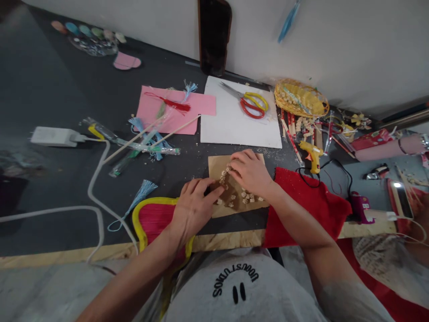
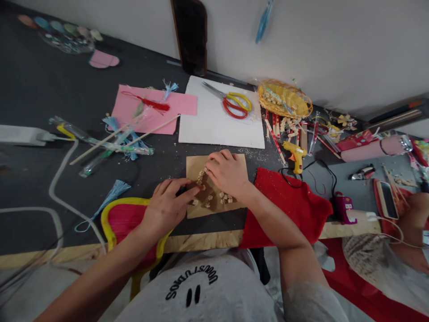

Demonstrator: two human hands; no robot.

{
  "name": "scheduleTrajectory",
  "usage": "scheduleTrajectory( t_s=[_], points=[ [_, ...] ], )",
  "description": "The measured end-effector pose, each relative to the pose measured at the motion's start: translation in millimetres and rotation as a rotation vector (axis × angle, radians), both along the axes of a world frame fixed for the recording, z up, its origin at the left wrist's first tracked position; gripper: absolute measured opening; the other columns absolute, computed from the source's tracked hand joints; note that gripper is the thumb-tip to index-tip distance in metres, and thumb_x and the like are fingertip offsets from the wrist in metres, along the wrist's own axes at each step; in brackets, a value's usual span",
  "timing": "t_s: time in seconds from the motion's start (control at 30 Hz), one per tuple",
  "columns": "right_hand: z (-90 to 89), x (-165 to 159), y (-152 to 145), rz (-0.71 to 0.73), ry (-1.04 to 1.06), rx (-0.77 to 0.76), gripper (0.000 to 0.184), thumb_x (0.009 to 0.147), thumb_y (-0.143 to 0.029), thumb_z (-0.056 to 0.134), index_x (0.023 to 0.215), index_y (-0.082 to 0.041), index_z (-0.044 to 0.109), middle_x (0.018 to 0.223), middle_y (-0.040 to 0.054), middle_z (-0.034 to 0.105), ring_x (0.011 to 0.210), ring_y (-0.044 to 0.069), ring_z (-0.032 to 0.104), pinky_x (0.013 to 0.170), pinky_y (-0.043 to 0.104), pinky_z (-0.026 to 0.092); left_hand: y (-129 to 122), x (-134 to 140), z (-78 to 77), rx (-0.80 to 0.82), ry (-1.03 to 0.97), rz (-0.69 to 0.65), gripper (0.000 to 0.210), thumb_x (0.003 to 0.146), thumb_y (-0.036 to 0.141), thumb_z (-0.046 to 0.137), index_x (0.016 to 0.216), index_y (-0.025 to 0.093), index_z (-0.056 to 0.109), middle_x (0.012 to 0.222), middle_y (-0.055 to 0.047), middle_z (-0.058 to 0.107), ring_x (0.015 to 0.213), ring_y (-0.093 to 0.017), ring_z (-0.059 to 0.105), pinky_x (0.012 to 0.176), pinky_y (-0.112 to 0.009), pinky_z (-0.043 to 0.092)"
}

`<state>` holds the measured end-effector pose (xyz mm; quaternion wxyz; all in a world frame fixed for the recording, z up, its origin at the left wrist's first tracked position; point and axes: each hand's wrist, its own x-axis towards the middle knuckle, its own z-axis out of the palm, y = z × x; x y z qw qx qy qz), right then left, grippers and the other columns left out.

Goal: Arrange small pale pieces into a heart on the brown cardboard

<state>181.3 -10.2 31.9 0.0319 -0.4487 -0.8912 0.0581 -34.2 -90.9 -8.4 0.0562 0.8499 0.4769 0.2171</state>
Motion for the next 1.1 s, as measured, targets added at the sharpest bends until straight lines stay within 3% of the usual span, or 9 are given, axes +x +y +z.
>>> scheduleTrajectory(
  t_s=[0.67,0.93,1.1],
  points=[
    [9.5,4,-2,-0.030,-0.043,-0.030,0.017,0.101,-0.030,0.057,0.110,-0.023,0.070,0.127,0.0068,0.068,0.116,0.028,0.050,0.090,0.042,0.040,0,0,-0.9,-0.072,-0.034,-0.001,0.050,0.085,0.006,0.052,0.122,0.032,0.073,0.118,-0.009,0.067,0.103,-0.028,0.057,0.086,-0.041,0.046],
    [5.8,-5,-1,0.111,-0.021,-0.018,0.019,0.102,-0.029,0.054,0.109,-0.025,0.071,0.133,0.0053,0.064,0.120,0.028,0.046,0.094,0.044,0.039,0,1,1.5,-0.001,0.010,0.004,0.051,0.082,0.002,0.053,0.119,0.030,0.074,0.113,-0.011,0.067,0.100,-0.029,0.055,0.081,-0.040,0.049],
    [4.1,-7,0,0.101,-0.036,-0.007,0.021,0.104,-0.028,0.051,0.107,-0.025,0.072,0.133,0.0053,0.065,0.121,0.028,0.046,0.095,0.046,0.038,0,2,2.4,-0.035,0.019,0.007,0.043,0.084,0.004,0.052,0.111,0.029,0.076,0.113,-0.011,0.067,0.100,-0.029,0.055,0.081,-0.040,0.049]
  ],
)
